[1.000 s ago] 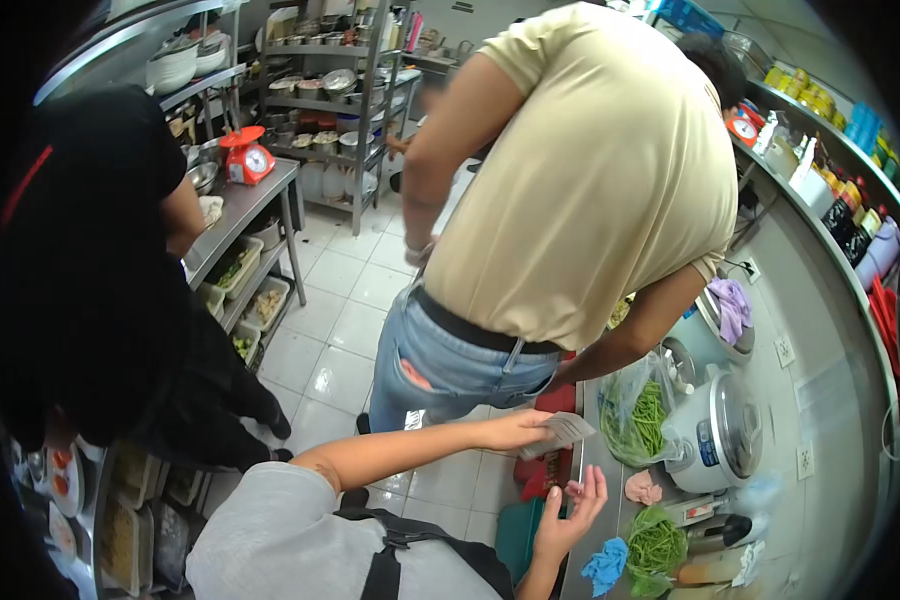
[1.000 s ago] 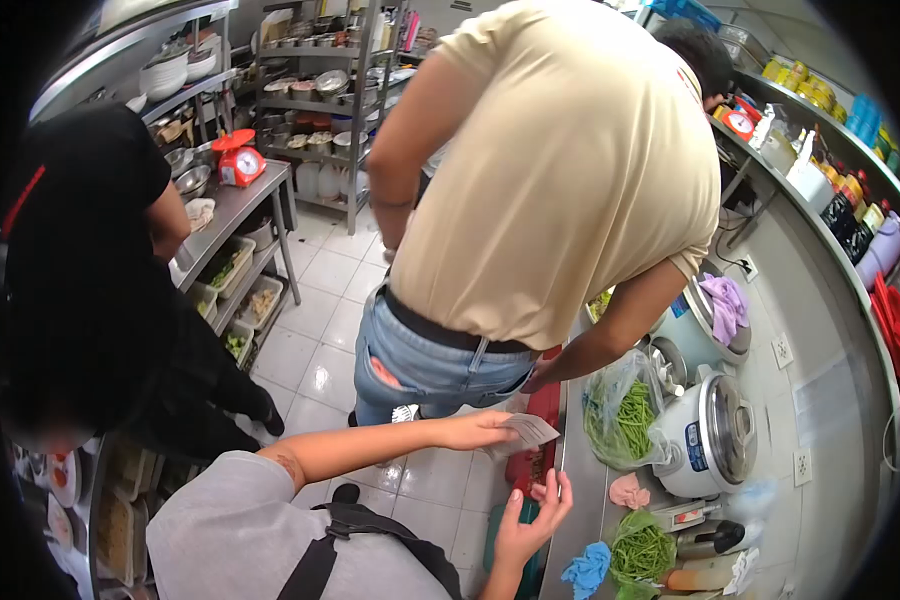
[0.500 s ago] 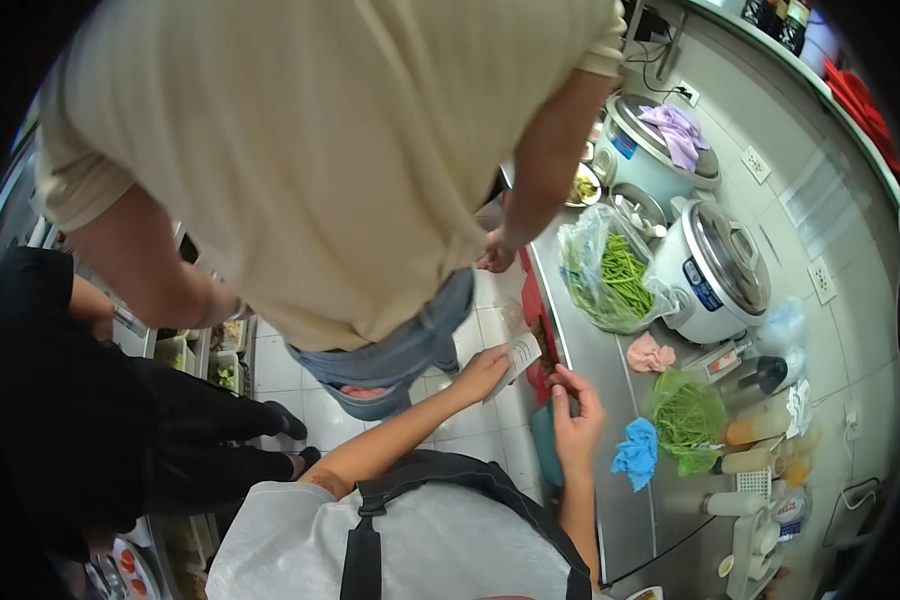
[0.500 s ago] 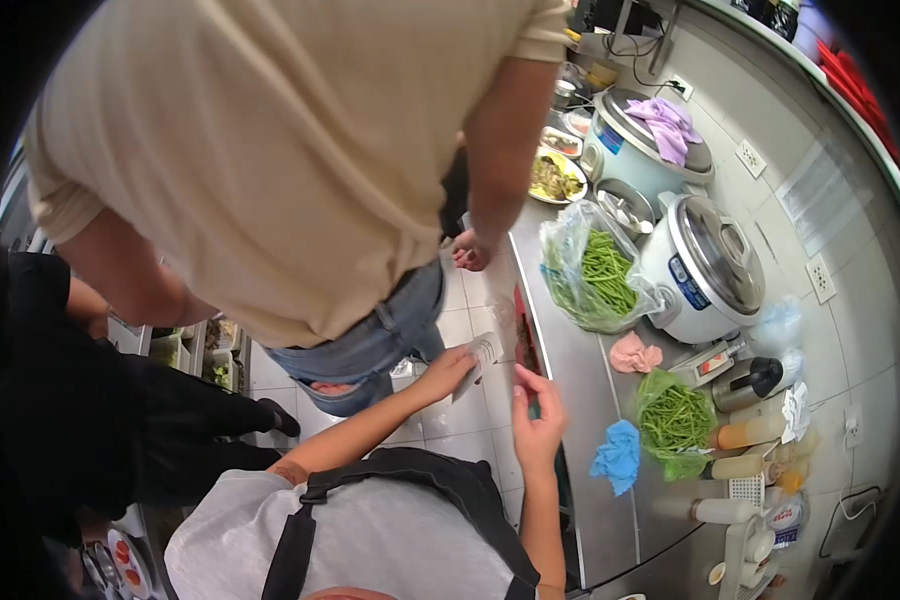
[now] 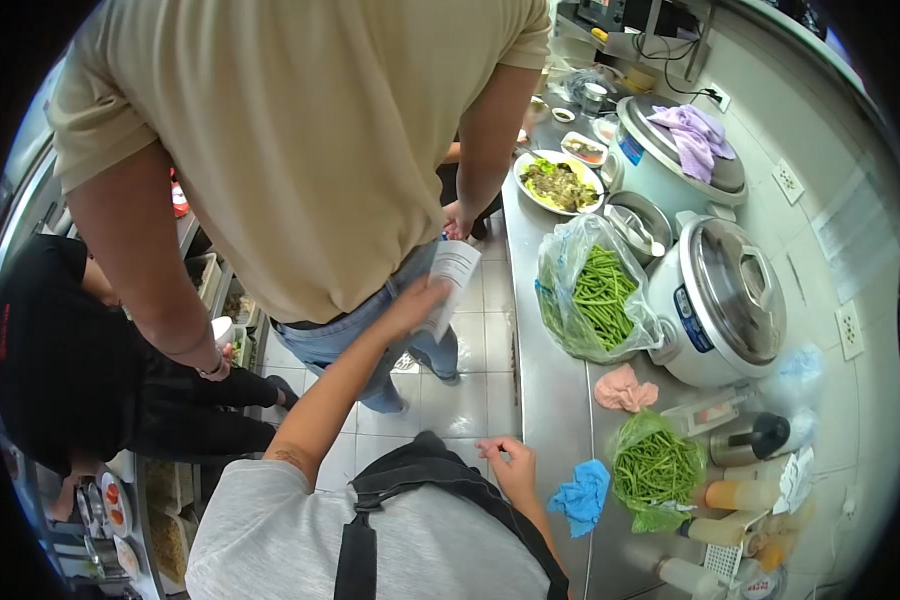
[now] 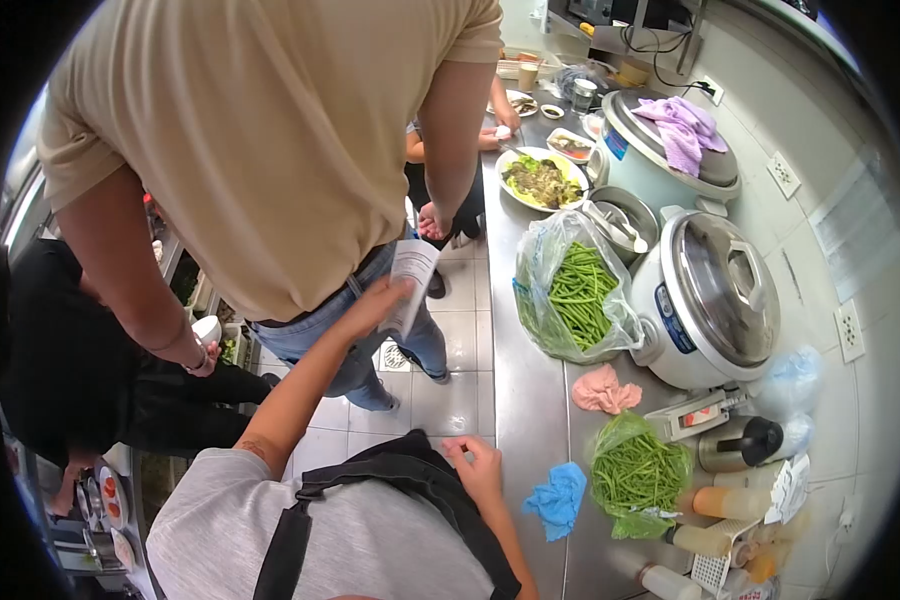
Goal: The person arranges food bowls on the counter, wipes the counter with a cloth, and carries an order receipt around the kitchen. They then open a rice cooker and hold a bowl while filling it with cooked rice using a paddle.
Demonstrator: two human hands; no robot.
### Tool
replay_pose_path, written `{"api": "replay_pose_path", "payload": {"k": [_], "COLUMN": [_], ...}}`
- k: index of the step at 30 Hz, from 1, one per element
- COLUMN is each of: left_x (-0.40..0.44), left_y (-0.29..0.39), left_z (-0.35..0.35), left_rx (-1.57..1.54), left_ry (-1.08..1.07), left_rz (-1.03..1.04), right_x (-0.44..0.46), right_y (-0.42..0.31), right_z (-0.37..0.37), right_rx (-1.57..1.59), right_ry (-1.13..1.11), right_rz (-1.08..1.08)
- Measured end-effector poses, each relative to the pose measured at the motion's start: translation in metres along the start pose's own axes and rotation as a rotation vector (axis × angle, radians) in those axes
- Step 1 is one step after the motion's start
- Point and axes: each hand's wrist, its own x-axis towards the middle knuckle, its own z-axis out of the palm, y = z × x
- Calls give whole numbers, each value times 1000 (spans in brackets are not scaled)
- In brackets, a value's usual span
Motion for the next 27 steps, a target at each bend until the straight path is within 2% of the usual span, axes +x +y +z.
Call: {"api": "replay_pose_path", "payload": {"k": [3,7,10,13,15,20,24,26,27], "left_x": [2,12,13,13,8,3,14,34,55], "left_y": [9,8,10,8,6,-15,-36,-52,-80], "left_z": [16,20,20,16,14,-3,6,18,8], "left_rx": [259,104,181,239,261,553,362,159,228], "left_ry": [-173,-105,-94,-91,-84,-27,141,273,254], "left_rz": [146,83,118,51,117,176,170,117,28], "right_x": [31,88,132,168,188,211,218,227,230], "right_y": [-6,-27,-51,-58,-58,-26,25,56,61], "right_z": [-2,-9,-14,-14,-13,-15,-22,-18,-15], "right_rx": [56,57,73,134,179,227,156,159,172], "right_ry": [-28,-39,6,37,67,100,25,-4,-13], "right_rz": [-7,-77,-175,-265,-294,-200,-43,15,39]}}
